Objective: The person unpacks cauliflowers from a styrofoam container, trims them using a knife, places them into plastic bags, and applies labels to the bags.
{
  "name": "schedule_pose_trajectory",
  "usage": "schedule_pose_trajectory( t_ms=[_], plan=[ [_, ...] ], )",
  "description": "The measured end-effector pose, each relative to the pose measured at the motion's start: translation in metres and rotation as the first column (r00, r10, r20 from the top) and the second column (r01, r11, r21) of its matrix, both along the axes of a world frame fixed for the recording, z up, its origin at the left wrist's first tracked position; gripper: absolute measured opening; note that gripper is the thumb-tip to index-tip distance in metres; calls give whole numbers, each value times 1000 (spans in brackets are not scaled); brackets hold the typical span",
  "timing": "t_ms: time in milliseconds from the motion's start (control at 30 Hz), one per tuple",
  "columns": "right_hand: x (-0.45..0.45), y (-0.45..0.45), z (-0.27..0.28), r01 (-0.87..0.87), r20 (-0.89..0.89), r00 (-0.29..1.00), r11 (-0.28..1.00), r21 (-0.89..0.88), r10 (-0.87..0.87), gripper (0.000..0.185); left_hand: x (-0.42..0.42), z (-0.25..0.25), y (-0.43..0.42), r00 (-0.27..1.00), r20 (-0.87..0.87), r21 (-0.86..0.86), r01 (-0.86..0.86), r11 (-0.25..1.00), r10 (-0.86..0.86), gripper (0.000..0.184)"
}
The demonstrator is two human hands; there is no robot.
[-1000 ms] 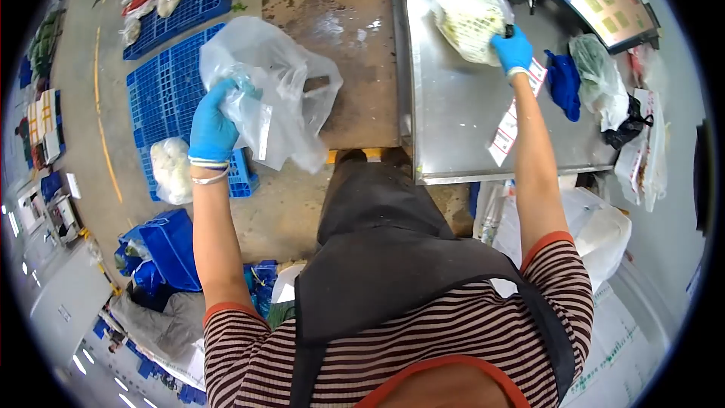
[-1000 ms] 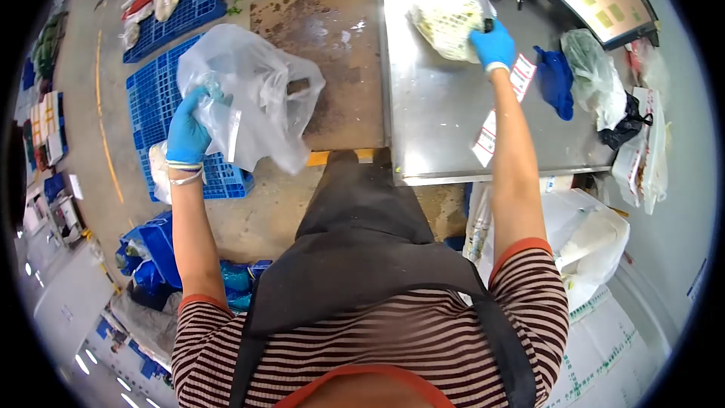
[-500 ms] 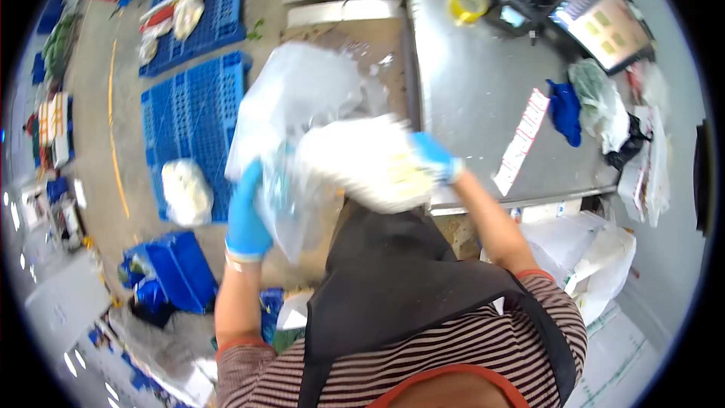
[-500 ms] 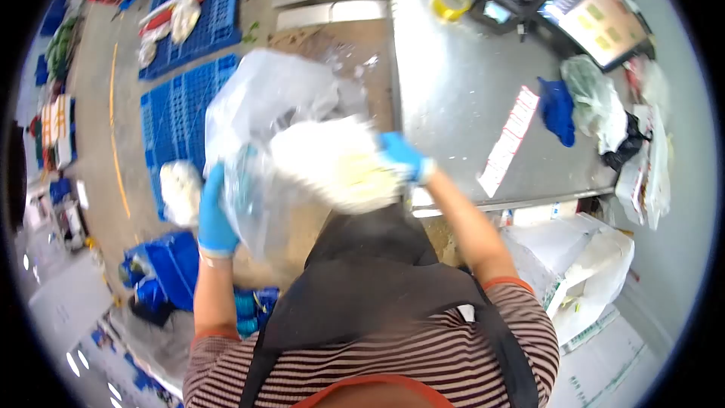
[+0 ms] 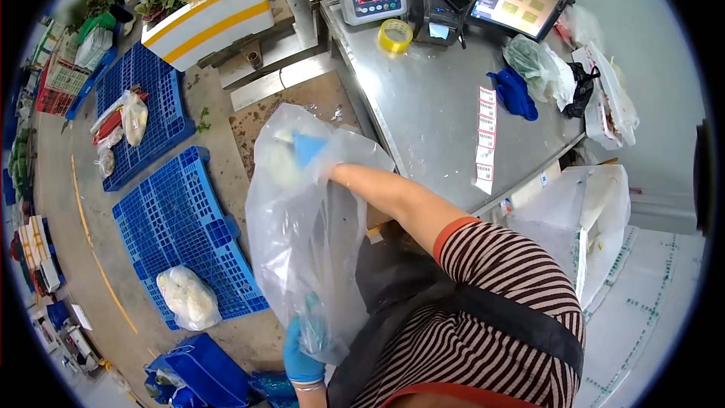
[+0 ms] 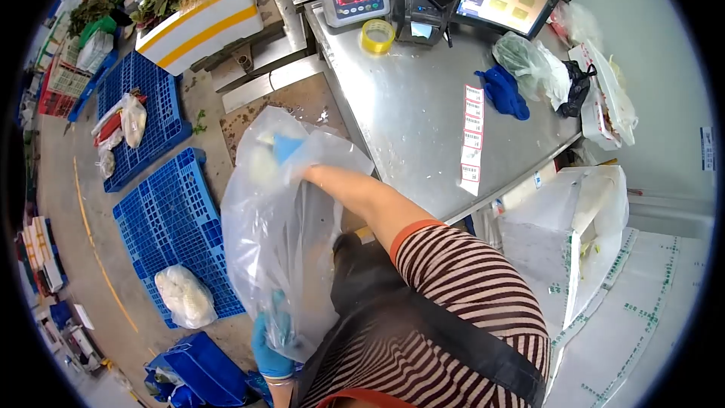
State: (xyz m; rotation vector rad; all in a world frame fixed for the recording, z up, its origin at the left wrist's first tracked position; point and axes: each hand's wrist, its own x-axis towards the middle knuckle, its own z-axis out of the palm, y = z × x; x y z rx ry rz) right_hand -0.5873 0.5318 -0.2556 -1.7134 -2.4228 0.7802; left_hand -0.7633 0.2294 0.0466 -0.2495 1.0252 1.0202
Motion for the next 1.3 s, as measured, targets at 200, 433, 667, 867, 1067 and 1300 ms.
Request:
schedule_pose_trajectory(
  t_ms=[200,433,667,867,1067,1300],
  plan=[
    [-7,3,12,-100,99,990,995,-30,102,28,-4,3,69,917,-372,190,225,956,-142,49],
    [12,-6,51,-180,22,983,980,-83,183,26,-21,-10,54,806,-525,252,454,855,-273,46],
    [1,-39,143,-457,-131,888,873,-170,440,24,-115,33,126,480,-623,771,246,587,618,37],
    [77,-49,249,-621,-540,712,761,-185,450,24,-119,61,149,-167,-664,611,441,658,729,51],
    [229,116,159,318,-396,852,939,-130,-344,40,-95,94,106,-46,-668,692,327,643,743,47],
    [298,231,76,424,8,902,890,165,-431,39,-85,122,72,-114,-802,560,199,804,587,58]
  ],
)
